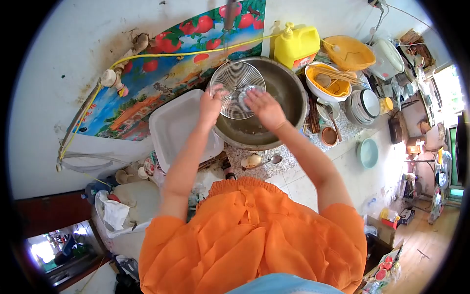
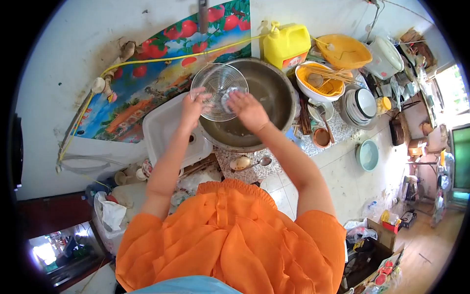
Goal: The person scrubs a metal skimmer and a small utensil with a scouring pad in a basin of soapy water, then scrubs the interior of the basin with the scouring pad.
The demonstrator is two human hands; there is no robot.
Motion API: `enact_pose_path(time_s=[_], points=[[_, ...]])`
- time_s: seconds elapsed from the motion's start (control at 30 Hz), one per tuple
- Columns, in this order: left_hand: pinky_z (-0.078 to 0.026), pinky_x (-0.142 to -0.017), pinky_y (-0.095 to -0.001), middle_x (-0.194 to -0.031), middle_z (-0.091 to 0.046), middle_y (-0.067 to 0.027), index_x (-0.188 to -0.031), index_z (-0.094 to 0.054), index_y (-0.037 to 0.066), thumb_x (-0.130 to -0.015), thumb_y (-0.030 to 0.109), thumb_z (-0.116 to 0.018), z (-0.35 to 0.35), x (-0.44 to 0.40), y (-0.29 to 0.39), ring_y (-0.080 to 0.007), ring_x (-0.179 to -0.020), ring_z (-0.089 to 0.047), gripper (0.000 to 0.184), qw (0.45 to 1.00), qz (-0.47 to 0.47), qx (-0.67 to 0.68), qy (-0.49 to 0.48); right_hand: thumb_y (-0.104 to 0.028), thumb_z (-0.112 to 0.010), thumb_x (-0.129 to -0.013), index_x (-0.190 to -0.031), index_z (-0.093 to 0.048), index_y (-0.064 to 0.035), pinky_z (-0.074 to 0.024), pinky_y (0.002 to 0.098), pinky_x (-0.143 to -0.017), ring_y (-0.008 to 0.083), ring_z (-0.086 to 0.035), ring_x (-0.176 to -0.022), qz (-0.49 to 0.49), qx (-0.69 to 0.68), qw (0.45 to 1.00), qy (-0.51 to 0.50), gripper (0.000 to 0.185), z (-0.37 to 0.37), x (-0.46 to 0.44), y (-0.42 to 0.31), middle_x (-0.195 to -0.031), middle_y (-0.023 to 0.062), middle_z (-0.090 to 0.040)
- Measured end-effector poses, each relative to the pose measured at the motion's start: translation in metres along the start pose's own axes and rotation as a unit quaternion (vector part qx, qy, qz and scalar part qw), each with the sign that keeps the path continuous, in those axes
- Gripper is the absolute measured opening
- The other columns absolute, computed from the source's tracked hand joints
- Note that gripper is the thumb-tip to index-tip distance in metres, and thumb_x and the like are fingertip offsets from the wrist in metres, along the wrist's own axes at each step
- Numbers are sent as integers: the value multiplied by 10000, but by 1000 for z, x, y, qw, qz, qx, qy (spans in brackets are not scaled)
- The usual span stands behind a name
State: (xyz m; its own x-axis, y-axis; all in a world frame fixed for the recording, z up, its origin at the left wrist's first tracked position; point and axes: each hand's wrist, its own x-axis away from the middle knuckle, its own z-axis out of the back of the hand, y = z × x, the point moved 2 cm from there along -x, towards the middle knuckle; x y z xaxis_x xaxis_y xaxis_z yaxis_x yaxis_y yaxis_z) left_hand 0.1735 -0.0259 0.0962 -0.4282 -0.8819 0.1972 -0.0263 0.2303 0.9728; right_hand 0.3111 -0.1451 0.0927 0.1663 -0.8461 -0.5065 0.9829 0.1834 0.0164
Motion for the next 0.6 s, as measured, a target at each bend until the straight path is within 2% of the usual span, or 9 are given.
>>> enact_pose_path(time_s=[0.07, 0.13, 0.17, 0.23, 0.33, 0.43, 0.5, 0.53, 0.6], points=[[-540, -655, -310, -962, -575, -157, -1100, -450, -36, -865, 33, -419, 1, -4, 1, -205, -847, -584, 246, 1000, 0, -9, -14, -123, -479, -750, -1081, -557, -98, -402, 368, -904, 215, -501, -1081, 0, 26, 1000, 3, 341, -12, 1, 9, -1172, 88, -533], [-506, -672, -304, -937, -589, -134, -1061, -500, -19, -845, 32, -455, -17, -4, -6, -207, -860, -578, 226, 996, -28, 63, 57, -124, -483, -748, -1078, -557, -97, -409, 352, -897, 210, -511, -1068, -74, -39, 996, 28, 339, -10, -16, -20, -1156, 79, -545], [-461, -735, -299, -936, -597, -126, -1019, -539, -22, -836, 44, -475, -25, 0, -9, -202, -868, -573, 204, 984, -116, -82, 111, -125, -485, -747, -1076, -558, -97, -413, 344, -893, 208, -516, -1061, -116, -73, 990, 33, 338, -7, -16, -31, -1148, 75, -551], [-439, -772, -298, -932, -604, -134, -1005, -551, -24, -835, 23, -461, -26, 0, -12, -215, -859, -584, 198, 971, -136, -157, 114, -118, -490, -743, -1064, -563, -97, -420, 329, -885, 208, -526, -1050, -69, -68, 995, 37, 330, -14, -4, -26, -1134, 73, -560], [-449, -750, -297, -915, -608, -150, -1013, -546, -26, -834, 13, -448, -11, 10, -6, -237, -844, -601, 207, 998, 42, 28, 41, -89, -490, -736, -1034, -576, -86, -435, 323, -869, 213, -536, -1044, 14, -20, 1000, 8, 310, -9, 18, 6, -1133, 85, -563], [-473, -621, -259, -954, -609, -147, -1075, -527, 3, -859, 61, -439, -21, 19, -22, -191, -768, -599, 240, 998, 5, 5, 58, -84, -505, -717, -1015, -583, -80, -449, 328, -850, 212, -546, -1036, -27, -29, 999, 26, 308, -24, 30, -3, -1121, 67, -570], [-515, -644, -284, -901, -611, -157, -1072, -506, -26, -841, 28, -438, -34, 21, -39, -231, -782, -604, 247, 979, -74, -163, 99, -85, -529, -695, -1036, -573, -85, -454, 331, -842, 215, -549, -1029, -139, -118, 982, 60, 344, -30, 26, -37, -1110, 53, -572], [-535, -656, -297, -874, -611, -162, -1071, -495, -40, -833, 11, -438, -37, 24, -47, -250, -788, -606, 251, 957, -109, -245, 116, -83, -527, -696, -1044, -568, -85, -450, 331, -847, 217, -545, -1035, -122, -131, 983, 49, 350, -29, 32, -39, -1118, 55, -567], [-539, -625, -295, -930, -607, -159, -1115, -460, -35, -848, 24, -417, -24, 25, -52, -246, -772, -614, 277, 980, -49, -179, 77, -78, -523, -699, -1060, -559, -85, -443, 332, -858, 222, -536, -1047, -84, -153, 984, 34, 364, -24, 40, -35, -1132, 60, -557]])
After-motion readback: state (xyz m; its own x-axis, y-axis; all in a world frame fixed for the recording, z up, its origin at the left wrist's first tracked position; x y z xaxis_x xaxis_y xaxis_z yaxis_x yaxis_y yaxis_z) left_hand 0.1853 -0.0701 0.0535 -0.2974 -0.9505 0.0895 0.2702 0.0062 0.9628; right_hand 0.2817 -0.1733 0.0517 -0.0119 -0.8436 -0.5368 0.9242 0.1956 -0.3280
